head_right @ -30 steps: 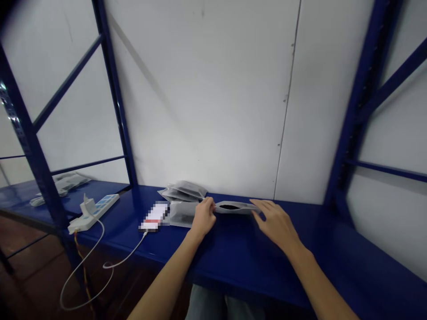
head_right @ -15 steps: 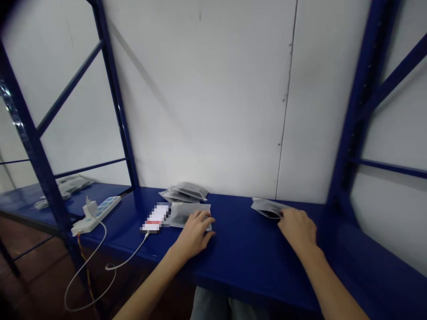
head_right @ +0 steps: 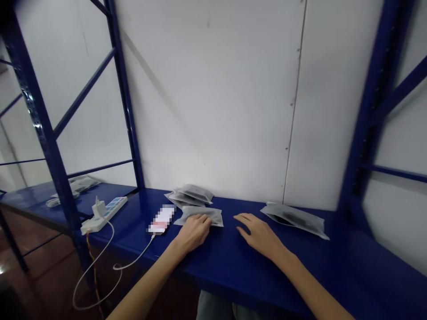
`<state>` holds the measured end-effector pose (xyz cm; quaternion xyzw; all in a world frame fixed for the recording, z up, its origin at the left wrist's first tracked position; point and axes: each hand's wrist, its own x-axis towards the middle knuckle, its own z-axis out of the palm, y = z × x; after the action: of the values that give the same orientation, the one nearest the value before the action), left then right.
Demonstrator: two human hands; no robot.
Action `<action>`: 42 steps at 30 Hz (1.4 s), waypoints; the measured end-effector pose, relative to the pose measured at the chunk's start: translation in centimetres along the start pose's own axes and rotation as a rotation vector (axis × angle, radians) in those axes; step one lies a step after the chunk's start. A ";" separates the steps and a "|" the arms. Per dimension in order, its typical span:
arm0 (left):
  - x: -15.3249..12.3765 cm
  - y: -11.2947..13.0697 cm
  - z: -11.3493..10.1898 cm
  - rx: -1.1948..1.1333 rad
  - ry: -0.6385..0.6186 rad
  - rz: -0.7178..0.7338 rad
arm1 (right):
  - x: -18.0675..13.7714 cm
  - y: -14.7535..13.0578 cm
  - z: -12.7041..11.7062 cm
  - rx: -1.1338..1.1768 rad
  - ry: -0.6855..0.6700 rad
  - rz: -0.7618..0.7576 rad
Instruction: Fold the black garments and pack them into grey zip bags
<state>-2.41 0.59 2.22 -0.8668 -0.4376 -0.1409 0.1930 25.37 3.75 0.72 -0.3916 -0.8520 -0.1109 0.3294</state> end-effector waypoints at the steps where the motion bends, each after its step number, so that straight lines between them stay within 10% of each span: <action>1: 0.4 0.2 0.2 -0.016 0.029 -0.008 | 0.6 -0.6 -0.1 0.040 -0.008 -0.026; 12: 6.4 1.5 2.2 -0.107 0.295 -0.083 | 4.3 0.4 1.1 0.278 0.137 0.074; 33: 4.5 2.6 1.7 -0.234 0.339 0.121 | 2.8 -1.6 0.3 0.146 0.122 -0.131; 42: 4.1 0.6 2.1 -0.206 0.447 -0.261 | 2.6 1.3 -0.6 0.076 0.284 0.000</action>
<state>0.60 4.18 1.92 -0.7655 -0.4755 -0.3963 0.1760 25.36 5.84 2.73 -0.3590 -0.8004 -0.1328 0.4613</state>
